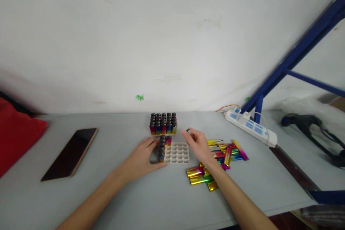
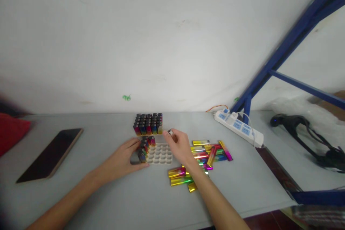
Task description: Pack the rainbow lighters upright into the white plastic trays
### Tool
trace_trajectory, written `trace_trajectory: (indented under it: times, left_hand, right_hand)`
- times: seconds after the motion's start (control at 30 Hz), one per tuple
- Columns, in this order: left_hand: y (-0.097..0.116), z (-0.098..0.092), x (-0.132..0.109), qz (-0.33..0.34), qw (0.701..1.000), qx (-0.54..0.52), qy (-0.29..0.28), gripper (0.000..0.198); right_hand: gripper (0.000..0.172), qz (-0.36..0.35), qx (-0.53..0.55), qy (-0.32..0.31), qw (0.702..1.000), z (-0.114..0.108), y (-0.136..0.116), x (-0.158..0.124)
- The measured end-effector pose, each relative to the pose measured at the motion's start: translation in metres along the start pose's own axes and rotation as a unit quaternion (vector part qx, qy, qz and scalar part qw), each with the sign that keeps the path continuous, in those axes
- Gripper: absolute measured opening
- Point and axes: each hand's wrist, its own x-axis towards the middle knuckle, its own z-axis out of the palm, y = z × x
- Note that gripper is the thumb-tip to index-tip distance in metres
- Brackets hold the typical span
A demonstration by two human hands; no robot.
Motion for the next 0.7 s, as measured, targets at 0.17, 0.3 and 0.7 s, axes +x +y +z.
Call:
trace_trajectory:
  times: [0.17, 0.3, 0.7]
  left_hand:
    - [0.0001, -0.0013, -0.0002, -0.001, 1.000, -0.008, -0.007, 0.061]
    - [-0.0016, 0.0003, -0.0003, -0.009, 1.000, -0.008, -0.007, 0.065]
    - [0.0013, -0.0026, 0.0001, 0.005, 1.000, -0.011, -0.005, 0.061]
  right_hand:
    - [0.055, 0.009, -0.037, 0.002, 0.999, 0.0037, -0.0028, -0.0038]
    - [0.044, 0.005, -0.040, 0.008, 0.999, 0.0051, -0.0033, -0.0040]
    - [0.047, -0.059, -0.078, -0.053, 0.994, 0.0049, -0.0089, -0.0099]
